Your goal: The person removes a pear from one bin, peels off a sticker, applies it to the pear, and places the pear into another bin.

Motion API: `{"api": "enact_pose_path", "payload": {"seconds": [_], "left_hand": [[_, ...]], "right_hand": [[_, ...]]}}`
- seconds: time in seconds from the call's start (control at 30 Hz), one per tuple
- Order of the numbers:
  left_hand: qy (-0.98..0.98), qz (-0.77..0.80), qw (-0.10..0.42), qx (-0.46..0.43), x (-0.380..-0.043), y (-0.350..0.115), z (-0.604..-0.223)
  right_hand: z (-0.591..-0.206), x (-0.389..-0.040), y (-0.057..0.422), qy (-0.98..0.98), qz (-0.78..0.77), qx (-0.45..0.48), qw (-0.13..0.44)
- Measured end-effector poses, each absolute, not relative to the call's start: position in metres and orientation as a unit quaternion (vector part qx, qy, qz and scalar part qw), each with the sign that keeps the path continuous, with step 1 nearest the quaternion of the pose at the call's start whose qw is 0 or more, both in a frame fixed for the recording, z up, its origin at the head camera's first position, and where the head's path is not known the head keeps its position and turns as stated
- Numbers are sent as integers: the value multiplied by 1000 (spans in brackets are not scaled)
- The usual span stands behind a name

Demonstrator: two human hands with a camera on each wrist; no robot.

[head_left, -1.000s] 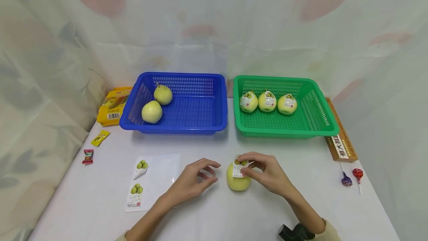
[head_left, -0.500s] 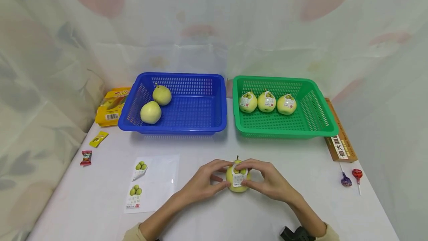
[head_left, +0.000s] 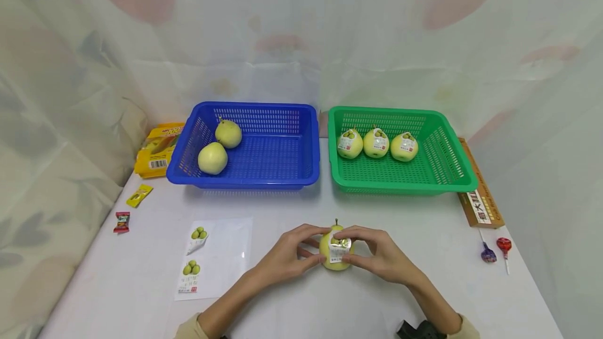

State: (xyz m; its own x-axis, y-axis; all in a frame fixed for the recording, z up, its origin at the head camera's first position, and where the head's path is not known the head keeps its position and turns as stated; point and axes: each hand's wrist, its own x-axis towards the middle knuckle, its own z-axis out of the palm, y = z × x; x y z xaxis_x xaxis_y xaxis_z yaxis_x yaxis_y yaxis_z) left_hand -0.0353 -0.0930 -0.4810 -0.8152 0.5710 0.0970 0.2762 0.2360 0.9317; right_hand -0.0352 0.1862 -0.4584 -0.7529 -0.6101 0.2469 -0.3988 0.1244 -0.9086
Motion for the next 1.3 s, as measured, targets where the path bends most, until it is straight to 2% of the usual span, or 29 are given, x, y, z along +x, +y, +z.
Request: {"api": "enact_pose_path", "payload": {"seconds": [0.37,0.67,1.0,1.3], "left_hand": [[777,558,147,253,-34,-91,-478],[770,563,164,253,-34,-91,-479],[764,567,167,258,-36,-92,-480],[761,575,175,245,-38,-93,-481]], "right_hand": [[-467,-38,190,671,-672,-257,178],[-468,-36,191,657,-698,-207,194],[-473,-39,190,663,-661,-309,167],[-476,-38,186,712,-602,-349,88]]}}
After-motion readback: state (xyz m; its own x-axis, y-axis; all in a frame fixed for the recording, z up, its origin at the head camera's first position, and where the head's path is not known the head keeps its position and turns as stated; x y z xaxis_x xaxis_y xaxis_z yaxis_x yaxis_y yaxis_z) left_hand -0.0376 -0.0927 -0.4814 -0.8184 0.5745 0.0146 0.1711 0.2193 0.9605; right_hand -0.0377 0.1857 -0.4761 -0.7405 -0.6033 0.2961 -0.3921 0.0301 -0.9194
